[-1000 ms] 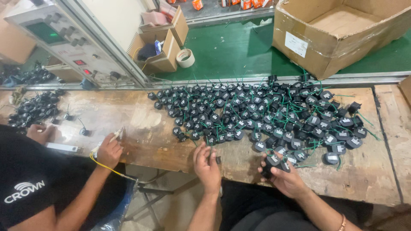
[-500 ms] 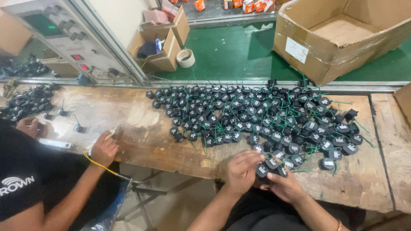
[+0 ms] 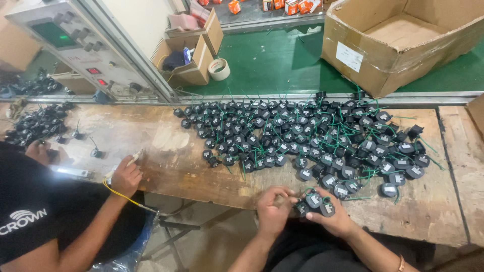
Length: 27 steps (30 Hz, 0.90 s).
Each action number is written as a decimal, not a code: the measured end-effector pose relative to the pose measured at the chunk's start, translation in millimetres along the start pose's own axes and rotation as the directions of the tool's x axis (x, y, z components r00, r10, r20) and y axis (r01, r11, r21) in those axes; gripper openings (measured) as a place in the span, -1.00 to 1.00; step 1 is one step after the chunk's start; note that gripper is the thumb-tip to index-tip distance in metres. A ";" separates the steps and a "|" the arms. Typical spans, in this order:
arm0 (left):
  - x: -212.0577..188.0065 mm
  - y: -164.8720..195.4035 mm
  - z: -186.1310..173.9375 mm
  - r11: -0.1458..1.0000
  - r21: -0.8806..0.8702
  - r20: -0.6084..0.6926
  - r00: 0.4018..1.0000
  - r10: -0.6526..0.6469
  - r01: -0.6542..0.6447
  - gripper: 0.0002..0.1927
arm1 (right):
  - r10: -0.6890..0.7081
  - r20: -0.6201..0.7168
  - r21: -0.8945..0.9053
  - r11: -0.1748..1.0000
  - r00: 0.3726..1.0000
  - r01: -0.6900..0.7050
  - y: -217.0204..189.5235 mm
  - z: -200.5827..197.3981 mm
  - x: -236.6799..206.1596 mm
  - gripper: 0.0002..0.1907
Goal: The person picks up black power adapter plugs with green wires one at a time from a pile on the workbench, manipulates and checks each unit by hand, and sets it back on the table, working through the batch continuously.
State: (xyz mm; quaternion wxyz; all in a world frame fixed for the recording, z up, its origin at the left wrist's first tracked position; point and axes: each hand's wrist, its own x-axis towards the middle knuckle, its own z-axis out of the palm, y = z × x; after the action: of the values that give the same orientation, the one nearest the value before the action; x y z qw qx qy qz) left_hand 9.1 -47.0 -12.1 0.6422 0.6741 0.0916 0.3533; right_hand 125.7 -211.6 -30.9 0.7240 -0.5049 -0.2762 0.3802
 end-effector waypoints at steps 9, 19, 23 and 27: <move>59.5 3.9 -107.6 0.690 0.721 -0.208 0.931 0.299 -0.060 -0.55 | 0.160 -0.068 0.585 0.806 0.985 -0.090 -1.1 -13.3 1.3 -0.29; 69.6 0.4 -105.6 0.769 0.640 -0.101 0.992 0.081 0.003 -0.72 | 0.093 0.029 0.588 0.804 0.995 -0.092 5.1 -16.1 -1.7 -0.35; 77.7 5.4 -105.0 0.690 0.717 -0.047 0.981 0.187 -0.097 -0.62 | 0.098 -0.007 0.619 0.782 0.995 -0.073 4.3 -15.2 -1.3 -0.36; 82.2 1.4 -103.6 0.698 0.711 -0.060 0.982 0.180 -0.084 -0.67 | 0.112 -0.005 0.664 0.744 0.994 -0.080 2.9 -15.7 -1.1 -0.38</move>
State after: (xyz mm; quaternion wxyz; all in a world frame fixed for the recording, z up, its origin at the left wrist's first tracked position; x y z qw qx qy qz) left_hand 7.4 83.2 11.0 0.3019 0.8493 0.2109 0.3783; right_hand 136.6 -220.2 -38.9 0.8413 -0.2375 -0.0808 0.4788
